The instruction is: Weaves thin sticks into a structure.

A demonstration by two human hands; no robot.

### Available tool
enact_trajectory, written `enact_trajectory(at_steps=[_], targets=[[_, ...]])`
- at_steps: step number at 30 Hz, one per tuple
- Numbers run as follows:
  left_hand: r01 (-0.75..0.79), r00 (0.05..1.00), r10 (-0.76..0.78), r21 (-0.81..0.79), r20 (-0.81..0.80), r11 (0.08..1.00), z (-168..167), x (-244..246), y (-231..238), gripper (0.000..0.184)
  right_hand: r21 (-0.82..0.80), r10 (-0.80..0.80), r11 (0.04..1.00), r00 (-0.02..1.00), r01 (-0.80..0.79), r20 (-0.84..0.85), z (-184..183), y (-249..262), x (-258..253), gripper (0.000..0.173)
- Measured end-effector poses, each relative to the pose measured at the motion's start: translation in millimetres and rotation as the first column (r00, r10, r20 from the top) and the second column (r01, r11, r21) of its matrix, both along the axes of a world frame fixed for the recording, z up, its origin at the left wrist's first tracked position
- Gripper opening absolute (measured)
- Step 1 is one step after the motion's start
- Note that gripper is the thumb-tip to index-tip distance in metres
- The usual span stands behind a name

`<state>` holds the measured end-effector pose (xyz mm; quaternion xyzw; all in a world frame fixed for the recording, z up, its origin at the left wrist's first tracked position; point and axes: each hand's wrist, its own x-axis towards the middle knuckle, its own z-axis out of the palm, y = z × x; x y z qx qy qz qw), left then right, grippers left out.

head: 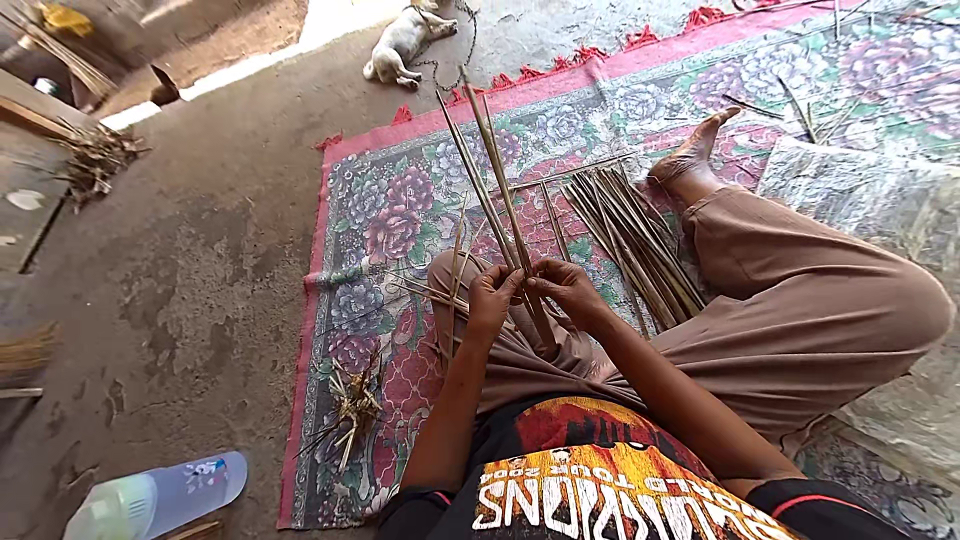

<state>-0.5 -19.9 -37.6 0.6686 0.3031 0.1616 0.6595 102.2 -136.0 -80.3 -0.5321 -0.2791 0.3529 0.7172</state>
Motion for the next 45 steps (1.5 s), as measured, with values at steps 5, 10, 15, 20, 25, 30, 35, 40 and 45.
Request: enact_trajectory(at_steps=[5,10,15,20,25,30,35,40,45], targets=[[-0.052,0.994,0.070,-0.213,0.082,0.976,0,3,6,0.009,0.185,0.035,0.981,0.996,-0.048,0.077,5,-4,6,0.013],[-0.247,0.943,0.263,-0.102,0.202,0.964,11,-7,36,0.012,0.350,0.016,0.936,0.999,-0.029,0.040,18,-20,24,0.012],[-0.631,0.700,0.596,-0.050,0.394,0.774,37,-47,107,0.013,0.356,-0.219,0.898,0.965,0.258,-0.147,33,-57,66,0.017],[-0.418,0.881,0.389,0.056,0.268,0.907,47,-26,75,0.013,0.221,-0.151,0.962,0.986,0.162,-0.069,59,-54,49,0.012],[0.037,0.975,-0.056,0.092,0.213,0.995,2,17,-9,0.009,0.043,0.040,0.998,0.984,-0.048,0.176,57,-25,16,0.012],[0.043,0.985,-0.038,-0.026,0.166,0.999,-19,26,-18,0.028,-0.080,0.033,0.997,0.983,-0.019,0.180,38,-19,14,0.009],[0.036,0.986,-0.029,-0.044,0.165,0.998,-16,17,-21,0.039,-0.119,-0.090,0.985,0.964,0.122,0.249,25,-15,16,0.011],[0.006,0.979,0.011,-0.082,0.203,0.997,-21,21,-20,0.017,-0.124,-0.029,0.989,0.924,0.083,0.381,20,-14,18,0.010],[-0.046,0.976,0.076,-0.144,0.204,0.988,-9,16,-6,0.010,-0.114,-0.034,0.991,0.951,0.072,0.306,24,-22,25,0.029]])
